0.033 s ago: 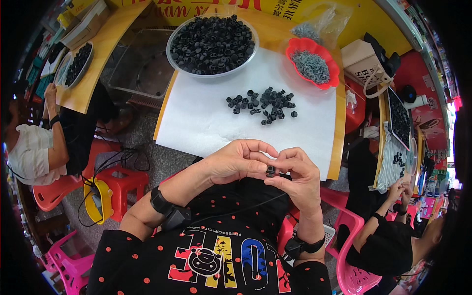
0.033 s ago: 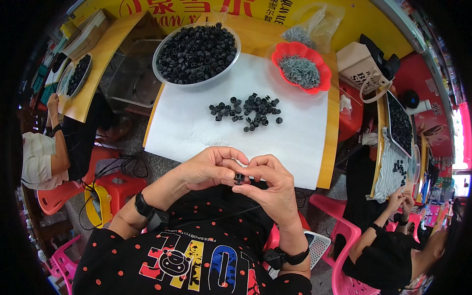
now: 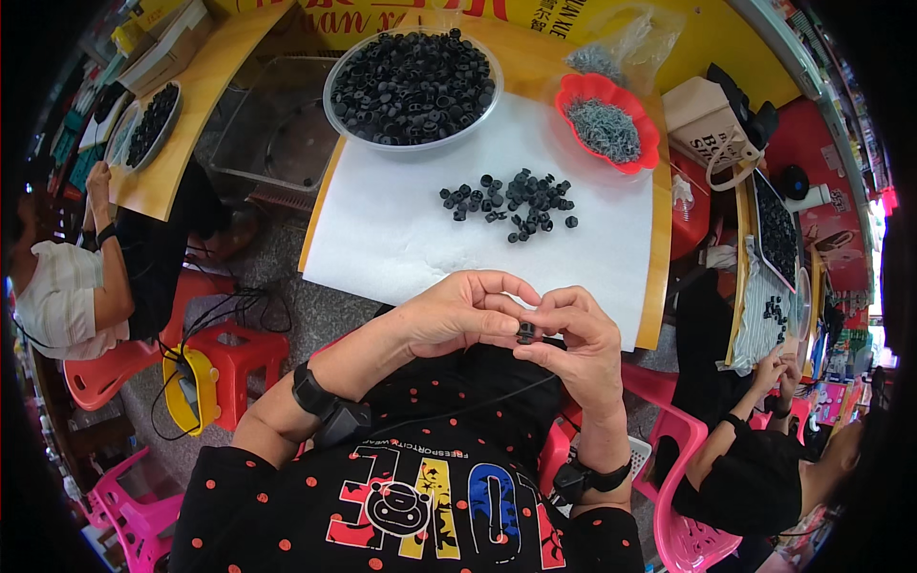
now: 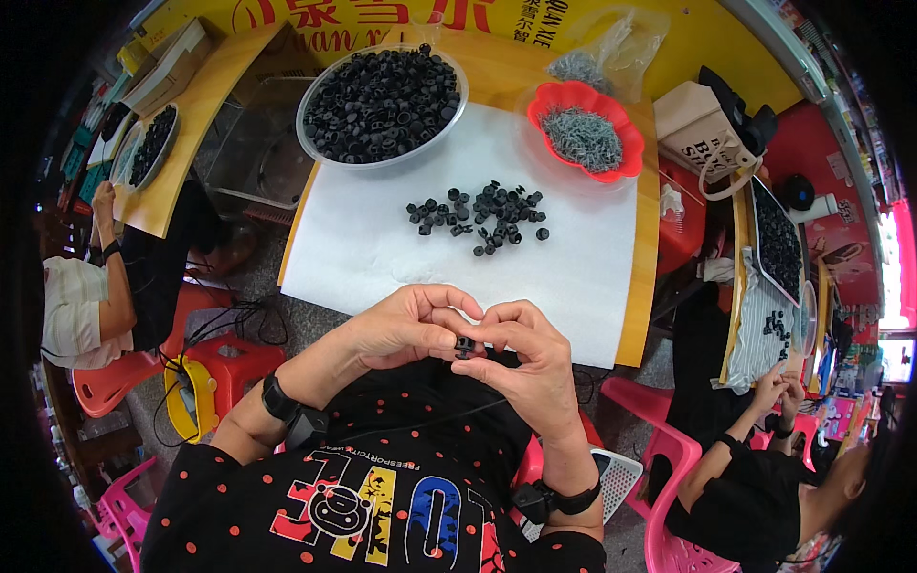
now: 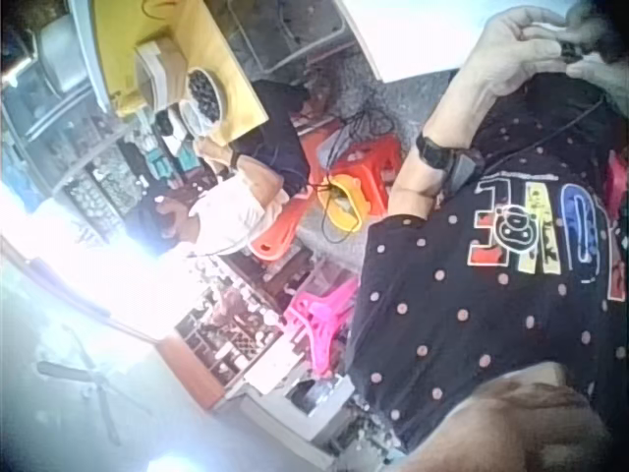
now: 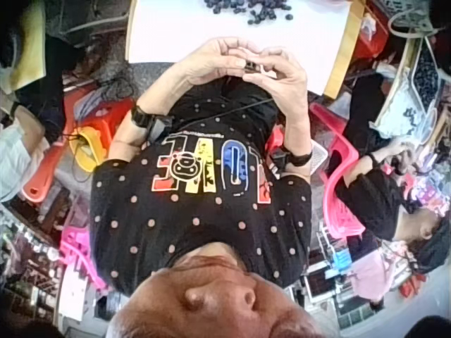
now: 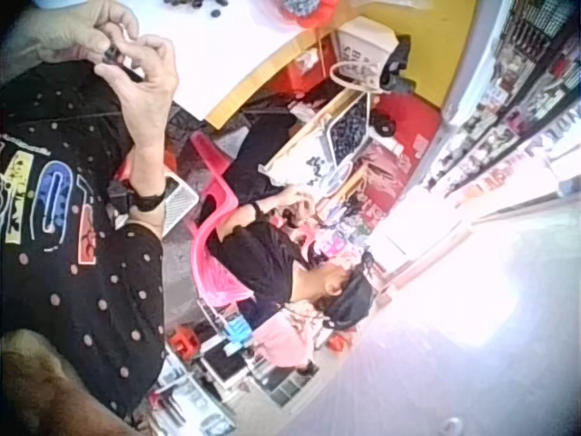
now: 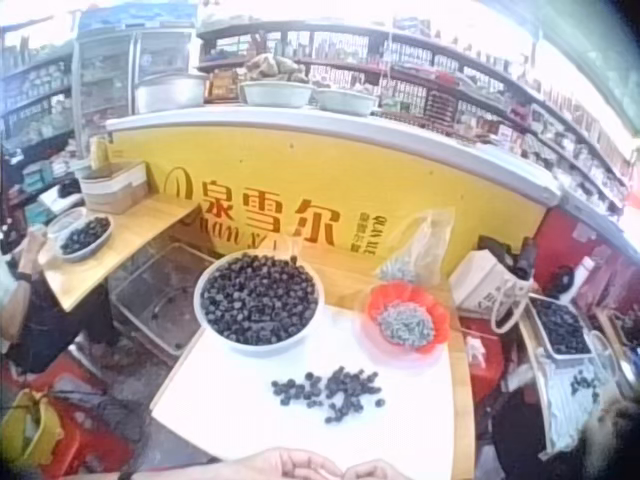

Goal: Assembling small black plastic parts by joining two components together by hand.

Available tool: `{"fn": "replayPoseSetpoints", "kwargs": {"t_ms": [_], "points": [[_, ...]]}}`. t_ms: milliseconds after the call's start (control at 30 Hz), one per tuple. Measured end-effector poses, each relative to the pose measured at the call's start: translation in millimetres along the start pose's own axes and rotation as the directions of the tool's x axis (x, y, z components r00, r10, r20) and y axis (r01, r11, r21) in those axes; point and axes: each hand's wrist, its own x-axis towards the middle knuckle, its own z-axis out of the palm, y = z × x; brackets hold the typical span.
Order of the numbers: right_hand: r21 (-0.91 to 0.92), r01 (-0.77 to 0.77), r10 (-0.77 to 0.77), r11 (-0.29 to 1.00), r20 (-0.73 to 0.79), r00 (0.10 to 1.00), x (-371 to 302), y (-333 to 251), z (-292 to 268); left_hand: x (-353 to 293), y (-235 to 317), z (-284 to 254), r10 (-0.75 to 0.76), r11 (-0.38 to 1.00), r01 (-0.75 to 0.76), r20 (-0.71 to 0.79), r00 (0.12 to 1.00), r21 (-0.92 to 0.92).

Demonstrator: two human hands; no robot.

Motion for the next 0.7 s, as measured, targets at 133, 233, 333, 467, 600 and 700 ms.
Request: {"fn": "replayPoseSetpoints", "kwargs": {"t_ms": [133, 233, 333, 467, 600, 700], "points": [[0.046, 0.018, -0.019, 0.999, 0.026, 0.999, 1, 1, 1, 0, 2, -1, 0.007, 0.998, -0.008, 0.011, 1.0, 0.061], [0.053, -0.005, 0.002, 0.999, 0.047, 0.999, 1, 3, 0, 0, 3, 0, 0.01, 0.997, -0.012, 0.028, 1.0, 0.08], [0.039, -0.001, -0.001, 0.999, 0.054, 0.999, 2, 5, 0, -1, 4, -1, 0.01, 0.996, -0.011, 0.018, 1.0, 0.09], [-0.031, 0.023, -0.021, 0.999, 0.067, 0.998, 5, 7, 0, -2, 2, -6, -0.006, 0.997, 0.005, 0.018, 1.0, 0.075], [-0.088, 0.091, -0.082, 0.992, 0.102, 0.991, 7, 8, 0, -4, 2, -8, -0.015, 0.996, 0.012, 0.035, 0.999, 0.09], [-0.136, 0.107, -0.092, 0.985, 0.112, 0.989, 6, 3, -1, -3, 1, -12, -0.022, 0.992, 0.016, 0.045, 0.999, 0.128]]}}
